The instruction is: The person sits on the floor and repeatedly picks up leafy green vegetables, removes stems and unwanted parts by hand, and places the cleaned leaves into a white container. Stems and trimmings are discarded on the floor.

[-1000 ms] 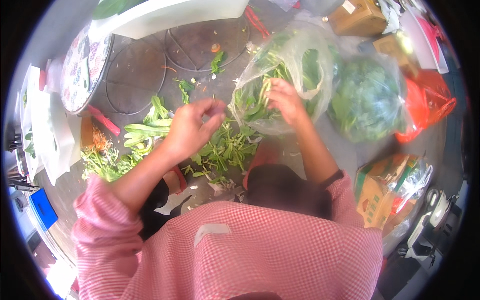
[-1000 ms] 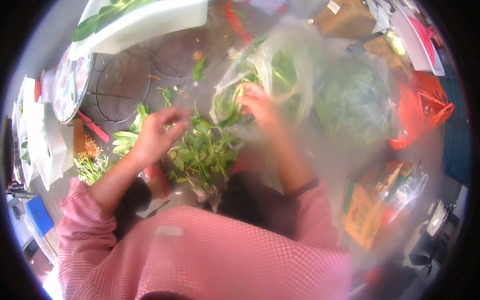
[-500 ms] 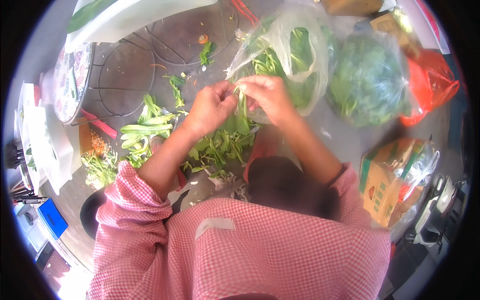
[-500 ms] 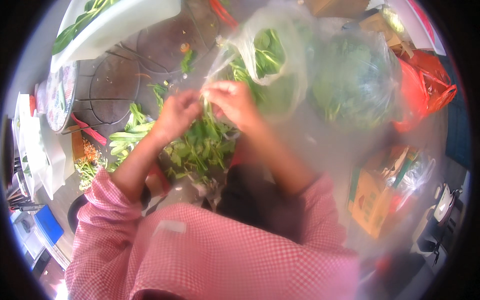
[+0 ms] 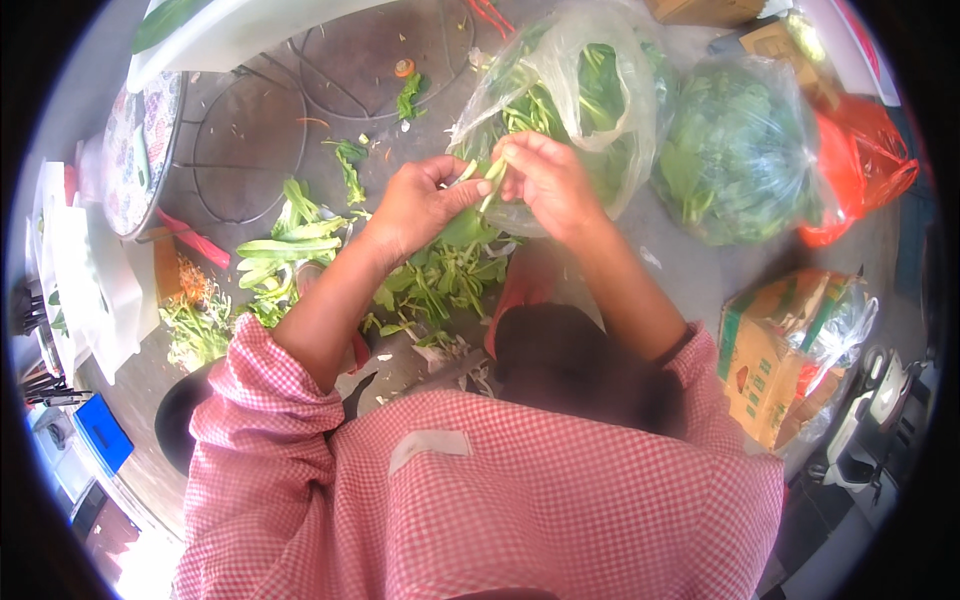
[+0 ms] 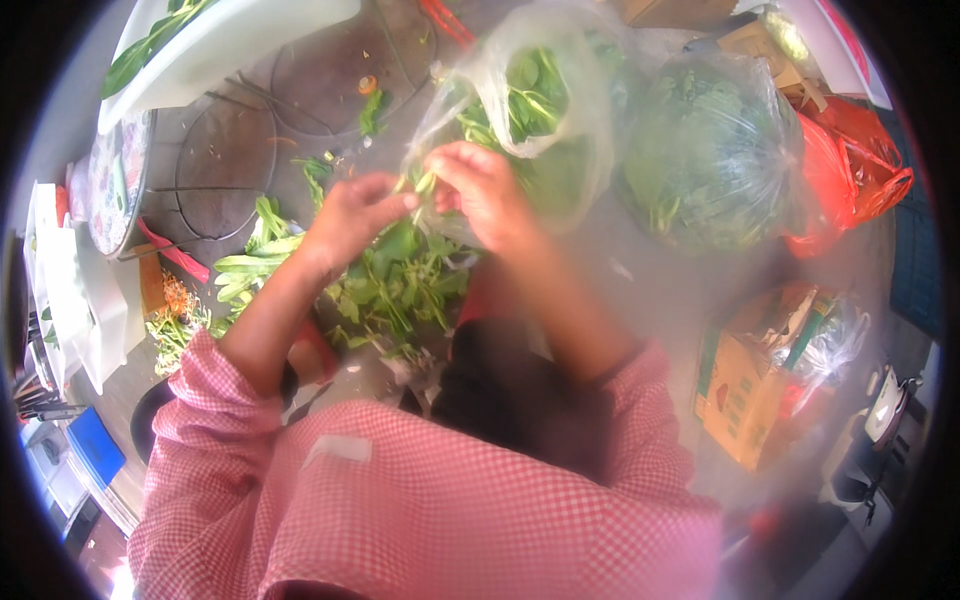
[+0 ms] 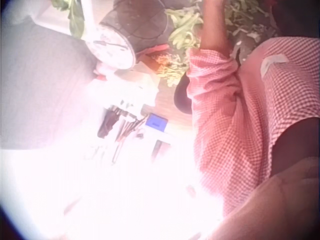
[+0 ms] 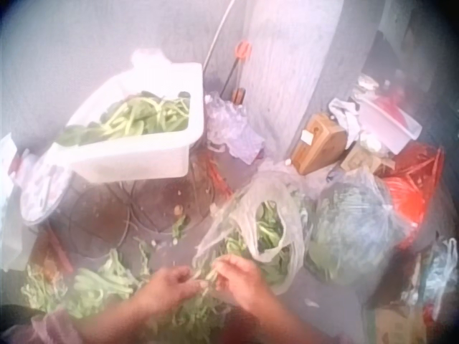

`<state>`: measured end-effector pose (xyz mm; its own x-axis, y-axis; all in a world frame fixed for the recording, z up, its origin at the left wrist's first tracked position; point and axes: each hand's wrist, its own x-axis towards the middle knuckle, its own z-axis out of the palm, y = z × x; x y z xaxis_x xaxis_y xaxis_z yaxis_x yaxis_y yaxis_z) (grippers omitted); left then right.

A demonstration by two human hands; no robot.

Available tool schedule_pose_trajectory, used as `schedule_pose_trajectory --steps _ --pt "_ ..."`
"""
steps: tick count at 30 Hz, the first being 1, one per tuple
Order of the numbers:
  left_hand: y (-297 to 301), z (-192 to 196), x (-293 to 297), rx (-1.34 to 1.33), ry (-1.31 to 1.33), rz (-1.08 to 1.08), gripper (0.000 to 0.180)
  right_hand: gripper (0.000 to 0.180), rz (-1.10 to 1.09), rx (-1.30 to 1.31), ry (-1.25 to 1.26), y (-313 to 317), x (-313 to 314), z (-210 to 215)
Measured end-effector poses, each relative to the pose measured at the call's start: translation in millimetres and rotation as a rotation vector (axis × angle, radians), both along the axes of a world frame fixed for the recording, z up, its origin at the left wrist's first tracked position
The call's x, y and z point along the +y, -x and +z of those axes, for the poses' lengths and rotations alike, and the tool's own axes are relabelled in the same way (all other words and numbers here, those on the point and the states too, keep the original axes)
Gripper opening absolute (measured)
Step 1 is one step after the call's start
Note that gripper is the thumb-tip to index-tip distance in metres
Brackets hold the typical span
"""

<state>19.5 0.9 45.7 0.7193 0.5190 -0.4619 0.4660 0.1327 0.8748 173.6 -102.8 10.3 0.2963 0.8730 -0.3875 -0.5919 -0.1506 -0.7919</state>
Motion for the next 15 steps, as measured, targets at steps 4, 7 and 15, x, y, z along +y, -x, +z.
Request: schedule_pose_trajectory --steps 4,7,15 --pt "-1.8 2.0 2.1 0.036 0.09 -0.011 0.027 0.011 -0.022 -0.039 0.013 6.8 2.1 3.3" --pt "-2.0 0.4 4.8 0.107 -0.107 -0.133 0.025 0.008 -0.086 -0.569 0.048 18.7 2.8 -4.2" --pt "8.3 -0.4 0.1 0.107 0.068 -0.069 0.021 0.008 -0.126 -0.166 0.125 9.7 -1.2 -2.3"
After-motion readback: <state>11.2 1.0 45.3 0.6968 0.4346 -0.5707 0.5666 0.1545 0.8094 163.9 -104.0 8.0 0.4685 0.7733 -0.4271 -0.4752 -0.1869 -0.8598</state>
